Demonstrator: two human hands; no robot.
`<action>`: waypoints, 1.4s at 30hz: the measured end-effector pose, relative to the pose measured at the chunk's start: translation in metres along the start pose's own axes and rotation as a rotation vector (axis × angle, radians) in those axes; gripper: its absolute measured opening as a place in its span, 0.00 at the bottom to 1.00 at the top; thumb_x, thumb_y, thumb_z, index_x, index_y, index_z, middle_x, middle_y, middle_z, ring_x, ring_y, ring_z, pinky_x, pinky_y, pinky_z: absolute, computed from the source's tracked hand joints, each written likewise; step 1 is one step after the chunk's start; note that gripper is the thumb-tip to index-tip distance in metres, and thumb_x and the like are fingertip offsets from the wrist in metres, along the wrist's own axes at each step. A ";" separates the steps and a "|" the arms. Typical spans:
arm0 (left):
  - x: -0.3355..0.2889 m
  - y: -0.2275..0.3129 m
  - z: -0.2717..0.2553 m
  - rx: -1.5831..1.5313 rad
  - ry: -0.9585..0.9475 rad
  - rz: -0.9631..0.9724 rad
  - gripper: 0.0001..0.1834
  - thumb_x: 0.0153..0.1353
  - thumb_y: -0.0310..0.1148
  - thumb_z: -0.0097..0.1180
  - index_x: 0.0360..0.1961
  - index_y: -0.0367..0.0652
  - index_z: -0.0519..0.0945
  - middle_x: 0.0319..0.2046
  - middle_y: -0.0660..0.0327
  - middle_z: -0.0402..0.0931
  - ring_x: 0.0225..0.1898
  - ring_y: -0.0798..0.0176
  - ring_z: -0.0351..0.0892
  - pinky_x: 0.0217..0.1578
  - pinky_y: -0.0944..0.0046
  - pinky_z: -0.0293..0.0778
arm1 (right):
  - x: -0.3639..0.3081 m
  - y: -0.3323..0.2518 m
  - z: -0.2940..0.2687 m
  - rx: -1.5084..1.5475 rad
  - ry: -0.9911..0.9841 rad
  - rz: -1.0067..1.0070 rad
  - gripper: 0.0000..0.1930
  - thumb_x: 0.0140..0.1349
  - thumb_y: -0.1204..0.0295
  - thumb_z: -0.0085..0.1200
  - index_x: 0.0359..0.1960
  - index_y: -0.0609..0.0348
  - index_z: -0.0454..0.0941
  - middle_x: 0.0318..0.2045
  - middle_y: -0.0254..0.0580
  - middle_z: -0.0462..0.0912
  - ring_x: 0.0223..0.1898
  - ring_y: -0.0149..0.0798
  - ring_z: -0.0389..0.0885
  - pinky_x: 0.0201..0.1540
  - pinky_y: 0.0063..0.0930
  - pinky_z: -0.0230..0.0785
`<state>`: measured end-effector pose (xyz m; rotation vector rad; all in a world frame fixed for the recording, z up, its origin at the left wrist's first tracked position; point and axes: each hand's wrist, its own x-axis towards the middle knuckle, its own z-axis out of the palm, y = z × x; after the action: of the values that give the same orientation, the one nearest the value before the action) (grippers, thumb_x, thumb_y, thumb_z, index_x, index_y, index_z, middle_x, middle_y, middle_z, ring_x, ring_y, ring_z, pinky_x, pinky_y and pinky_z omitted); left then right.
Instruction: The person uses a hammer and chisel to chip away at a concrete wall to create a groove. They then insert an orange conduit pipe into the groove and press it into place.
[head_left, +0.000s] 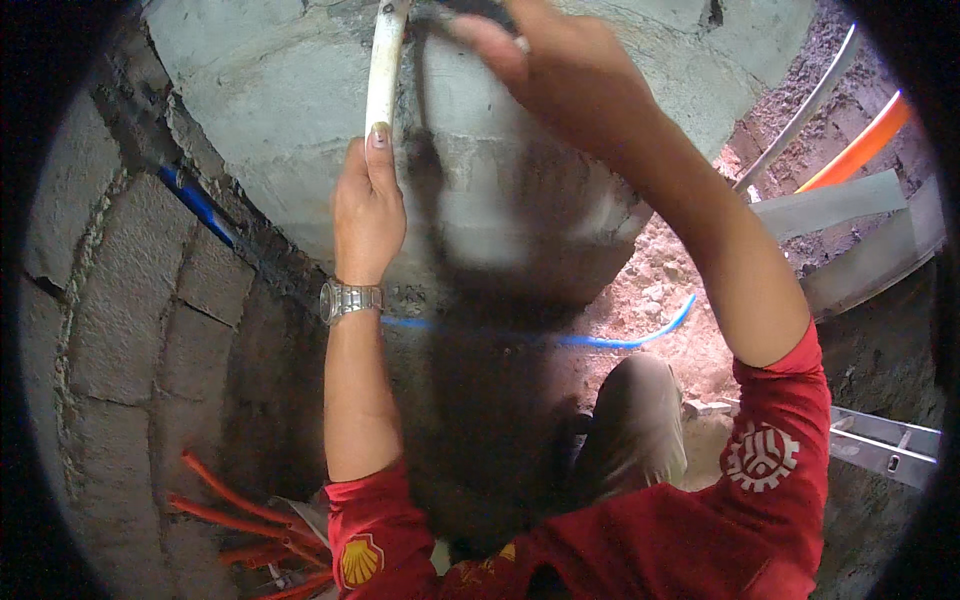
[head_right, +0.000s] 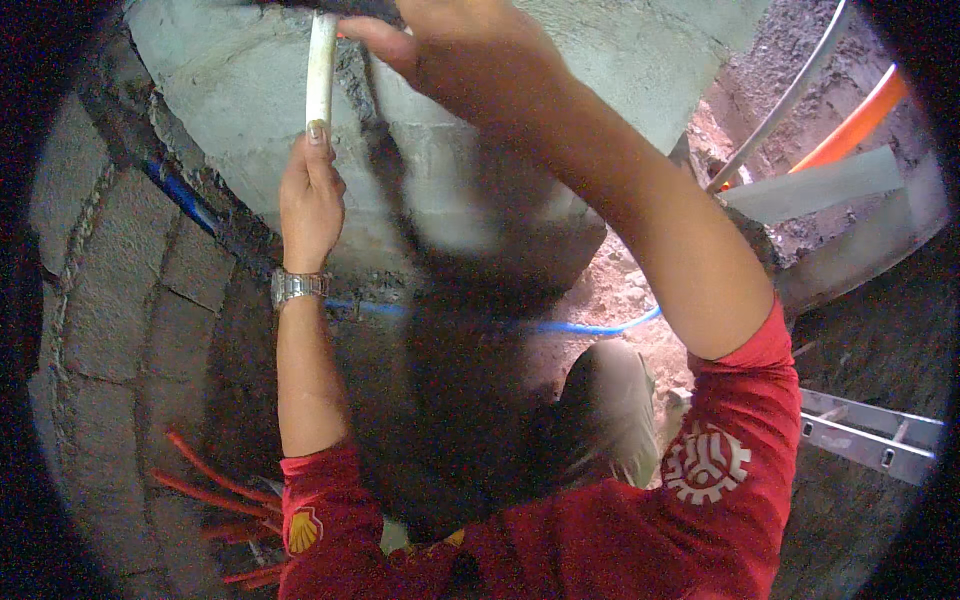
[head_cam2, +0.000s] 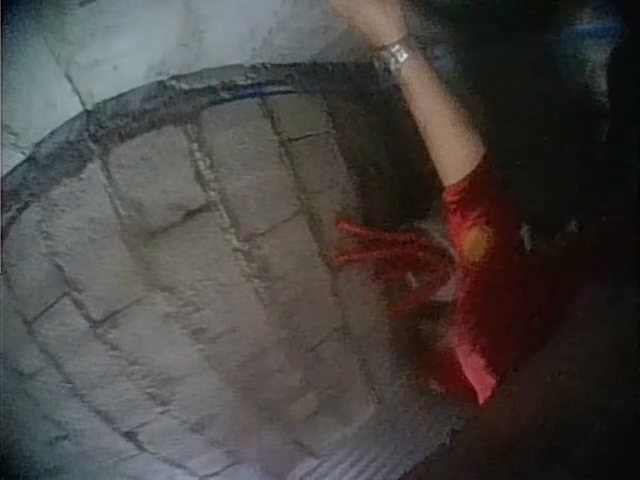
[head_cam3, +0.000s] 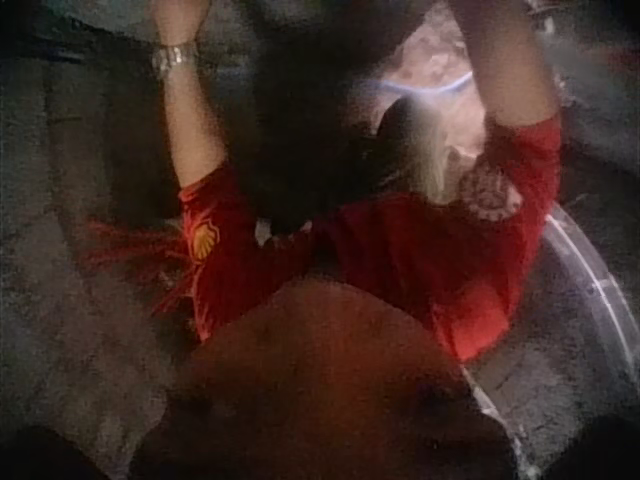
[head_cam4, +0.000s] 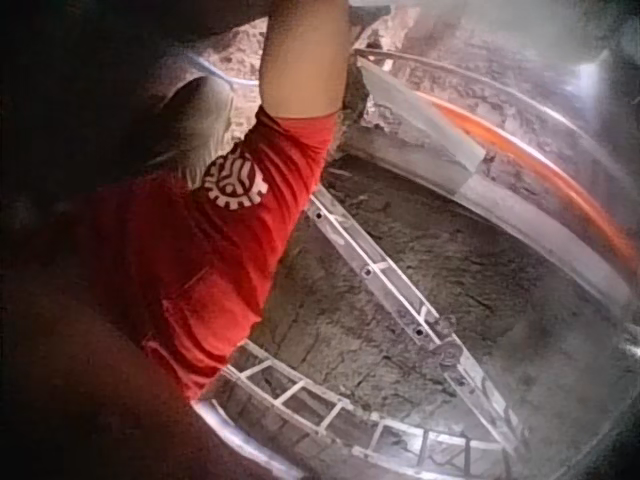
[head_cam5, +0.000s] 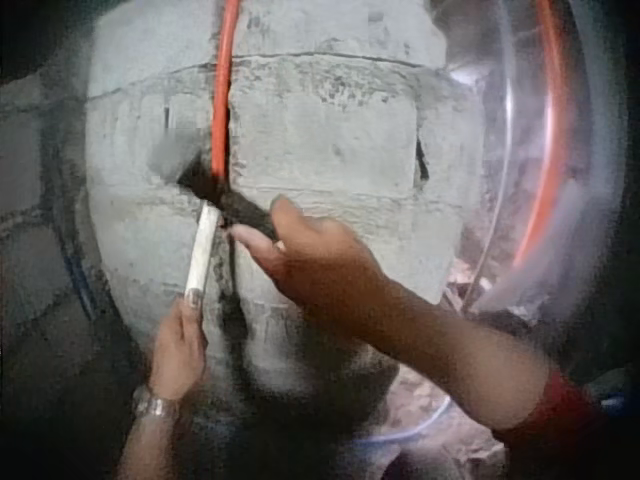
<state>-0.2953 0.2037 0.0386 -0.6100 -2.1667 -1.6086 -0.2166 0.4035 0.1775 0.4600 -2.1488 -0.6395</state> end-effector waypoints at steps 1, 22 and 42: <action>-0.001 0.000 0.000 0.002 -0.003 -0.007 0.28 0.78 0.55 0.38 0.35 0.41 0.74 0.19 0.69 0.64 0.20 0.73 0.62 0.21 0.66 0.61 | -0.003 0.002 0.004 0.003 -0.045 0.023 0.19 0.73 0.58 0.52 0.35 0.64 0.72 0.17 0.53 0.77 0.17 0.55 0.79 0.20 0.47 0.72; -0.001 0.039 -0.032 0.021 -0.109 -0.189 0.26 0.76 0.57 0.40 0.36 0.45 0.74 0.15 0.74 0.60 0.12 0.77 0.55 0.12 0.69 0.51 | 0.007 0.030 0.032 0.566 -0.017 0.355 0.26 0.73 0.49 0.47 0.38 0.65 0.78 0.26 0.59 0.80 0.32 0.61 0.82 0.39 0.46 0.72; -0.002 0.019 0.005 0.009 0.064 0.041 0.27 0.79 0.53 0.37 0.33 0.41 0.72 0.19 0.70 0.64 0.19 0.75 0.62 0.19 0.69 0.61 | -0.027 0.005 -0.035 0.740 0.118 0.539 0.25 0.73 0.48 0.49 0.35 0.62 0.74 0.19 0.59 0.74 0.25 0.64 0.76 0.30 0.51 0.68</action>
<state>-0.2838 0.2129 0.0512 -0.5882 -2.1009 -1.5749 -0.1727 0.4120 0.1827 0.2600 -2.2061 0.4894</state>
